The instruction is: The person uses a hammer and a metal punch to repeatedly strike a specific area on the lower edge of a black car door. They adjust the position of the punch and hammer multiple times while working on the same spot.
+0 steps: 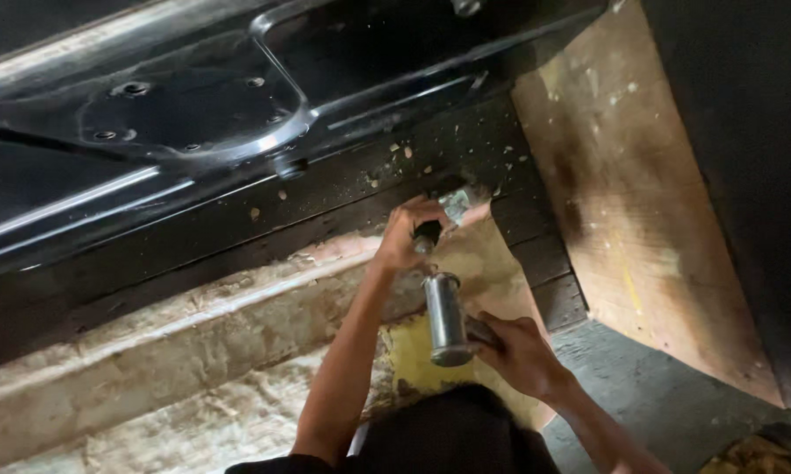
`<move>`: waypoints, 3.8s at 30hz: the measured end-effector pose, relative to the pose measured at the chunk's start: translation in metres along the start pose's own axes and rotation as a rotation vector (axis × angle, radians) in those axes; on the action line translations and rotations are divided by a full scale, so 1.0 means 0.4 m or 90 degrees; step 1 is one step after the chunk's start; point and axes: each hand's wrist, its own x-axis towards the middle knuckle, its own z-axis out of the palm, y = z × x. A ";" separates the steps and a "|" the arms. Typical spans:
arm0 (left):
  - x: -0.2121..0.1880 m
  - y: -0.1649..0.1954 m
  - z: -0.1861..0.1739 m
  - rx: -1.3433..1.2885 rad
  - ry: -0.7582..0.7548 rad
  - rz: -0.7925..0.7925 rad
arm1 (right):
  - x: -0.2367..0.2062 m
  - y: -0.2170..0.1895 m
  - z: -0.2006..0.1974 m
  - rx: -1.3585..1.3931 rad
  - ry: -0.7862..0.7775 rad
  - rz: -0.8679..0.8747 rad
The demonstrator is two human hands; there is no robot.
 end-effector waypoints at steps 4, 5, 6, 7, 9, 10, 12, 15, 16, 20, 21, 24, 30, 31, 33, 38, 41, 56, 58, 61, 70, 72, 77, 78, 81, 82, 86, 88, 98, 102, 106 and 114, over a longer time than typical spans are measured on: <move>-0.036 0.024 0.020 -0.026 0.017 0.047 | -0.001 -0.010 0.023 -0.026 -0.013 0.031; -0.041 0.030 0.028 -0.043 0.034 0.079 | 0.001 -0.014 0.026 -0.015 0.009 -0.025; -0.044 0.035 0.035 -0.033 0.032 0.080 | 0.003 -0.018 0.028 -0.025 -0.003 0.013; -0.044 0.039 0.041 -0.020 0.033 0.081 | 0.005 -0.022 0.029 -0.035 -0.016 0.048; -0.039 0.047 0.040 -0.001 0.027 0.063 | 0.007 -0.029 0.027 -0.051 -0.023 0.065; -0.033 0.051 0.040 0.002 0.020 0.044 | 0.006 -0.032 0.024 -0.060 -0.016 0.052; -0.023 0.061 0.036 0.002 0.012 0.023 | 0.001 -0.042 0.016 -0.068 -0.021 0.051; -0.016 0.070 0.035 0.000 0.015 0.022 | -0.016 -0.062 0.003 -0.081 -0.056 0.094; -0.017 0.068 0.038 0.002 0.023 0.024 | -0.026 -0.071 -0.001 -0.095 -0.069 0.109; -0.028 0.038 0.065 0.025 0.008 -0.006 | -0.030 -0.092 -0.003 -0.117 -0.007 -0.163; -0.026 0.024 0.074 0.020 0.019 -0.008 | -0.017 -0.088 0.000 -0.110 -0.004 -0.133; -0.018 -0.003 0.110 0.013 0.052 -0.046 | 0.041 -0.056 0.015 -0.097 -0.002 0.028; 0.027 -0.019 0.074 0.043 0.051 0.025 | 0.023 0.014 0.038 -0.162 0.086 -0.040; 0.021 -0.011 0.067 0.035 0.046 0.004 | -0.004 0.019 0.031 -0.212 0.110 -0.108; 0.007 0.010 0.047 0.017 0.036 -0.011 | -0.027 0.022 0.031 -0.205 0.078 -0.080; -0.032 0.074 0.037 -0.008 0.051 0.041 | -0.044 0.010 0.011 -0.114 0.022 0.041; -0.053 0.110 0.043 0.013 0.090 0.047 | -0.039 -0.007 0.015 -0.099 0.063 -0.051; -0.023 0.053 0.067 0.028 0.046 -0.040 | -0.011 -0.047 -0.024 -0.038 -0.113 -0.072; -0.019 0.040 0.064 0.002 0.052 -0.023 | 0.045 -0.019 -0.017 -0.064 -0.085 0.064; -0.018 0.026 0.045 -0.007 0.091 0.001 | 0.081 0.013 -0.002 -0.145 -0.007 0.134; -0.051 0.022 0.034 -0.080 0.074 0.005 | 0.005 0.010 0.024 -0.019 -0.015 0.070; -0.065 0.044 0.042 -0.082 0.067 -0.015 | 0.004 0.004 0.032 -0.027 -0.015 0.066; -0.053 0.090 0.044 0.007 0.052 -0.013 | -0.003 -0.023 0.025 -0.067 -0.031 0.095; -0.044 0.092 0.039 0.003 0.047 -0.016 | -0.005 -0.030 0.019 -0.085 -0.039 0.093; -0.021 0.095 0.035 -0.015 0.051 -0.011 | -0.010 -0.051 0.005 -0.103 -0.069 0.094; -0.016 0.096 0.038 -0.021 0.063 -0.002 | -0.013 -0.057 0.001 -0.084 -0.082 0.100; -0.012 0.096 0.049 0.013 0.083 -0.037 | -0.037 -0.072 -0.009 -0.101 -0.061 -0.065; -0.011 0.087 0.052 0.000 0.069 -0.026 | -0.038 -0.065 -0.012 -0.148 -0.046 -0.146; -0.017 0.040 0.059 -0.035 0.086 -0.052 | 0.042 -0.028 -0.005 -0.115 -0.021 0.108; -0.025 0.044 0.049 -0.006 0.075 0.012 | -0.042 -0.069 0.004 -0.157 -0.014 -0.080; -0.024 0.040 0.060 0.007 0.061 -0.021 | -0.002 -0.025 0.004 -0.167 -0.002 -0.213; -0.003 0.009 0.032 0.032 0.102 0.026 | 0.001 0.084 -0.015 -0.069 0.020 0.091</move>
